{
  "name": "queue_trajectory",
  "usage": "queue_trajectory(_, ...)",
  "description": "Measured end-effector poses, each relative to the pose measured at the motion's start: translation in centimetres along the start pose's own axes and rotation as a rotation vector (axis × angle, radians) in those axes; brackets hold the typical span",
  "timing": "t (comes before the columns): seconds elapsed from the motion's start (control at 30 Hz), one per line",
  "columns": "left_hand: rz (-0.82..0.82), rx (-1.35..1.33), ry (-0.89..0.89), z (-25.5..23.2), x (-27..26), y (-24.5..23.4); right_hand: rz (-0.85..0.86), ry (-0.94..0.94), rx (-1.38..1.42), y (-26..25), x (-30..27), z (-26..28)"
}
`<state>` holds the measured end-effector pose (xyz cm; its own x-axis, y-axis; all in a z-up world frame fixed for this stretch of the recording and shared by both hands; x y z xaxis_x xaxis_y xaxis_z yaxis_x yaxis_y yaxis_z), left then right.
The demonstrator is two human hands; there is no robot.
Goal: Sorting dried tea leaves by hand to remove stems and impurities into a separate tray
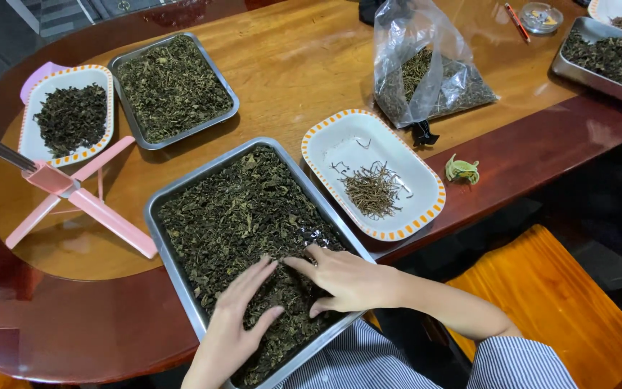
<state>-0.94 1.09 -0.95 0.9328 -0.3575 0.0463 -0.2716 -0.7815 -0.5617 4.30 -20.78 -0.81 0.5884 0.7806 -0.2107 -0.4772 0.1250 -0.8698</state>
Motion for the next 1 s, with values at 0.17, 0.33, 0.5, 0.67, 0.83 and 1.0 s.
queue_trajectory(0.17,-0.048,0.397,-0.104,2.1,-1.5,0.5,0.017,0.034,0.057,0.5,0.3,-1.0)
queue_trajectory(0.33,-0.014,0.466,-0.171,4.2,-0.9,1.9,0.090,0.082,0.254,-0.1,1.9,-0.2)
queue_trajectory(0.5,-0.035,0.306,-0.132,5.1,0.2,2.7,0.084,0.147,0.370,0.4,3.4,0.0)
queue_trajectory(0.67,-0.042,0.151,-0.217,5.5,1.3,3.1,0.021,0.133,0.532,0.7,4.5,-0.1)
queue_trajectory(0.83,-0.087,0.032,-0.218,6.7,2.0,3.7,-0.135,0.111,0.703,2.6,5.8,-1.4)
queue_trajectory(1.0,-0.150,-0.091,-0.191,4.2,2.7,2.6,-0.019,0.390,1.094,1.0,5.9,0.1)
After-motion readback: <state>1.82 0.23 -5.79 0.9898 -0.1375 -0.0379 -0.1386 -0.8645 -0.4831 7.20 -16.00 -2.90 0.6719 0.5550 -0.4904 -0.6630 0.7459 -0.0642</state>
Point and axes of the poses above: each hand's wrist, its own x-axis towards the middle knuckle, its own y-axis out of the palm, z = x × y, the point moved 2 cm from there along x, towards the middle knuckle, and after that the axes turned 4 degrees about -x, right-handed, at the moved point
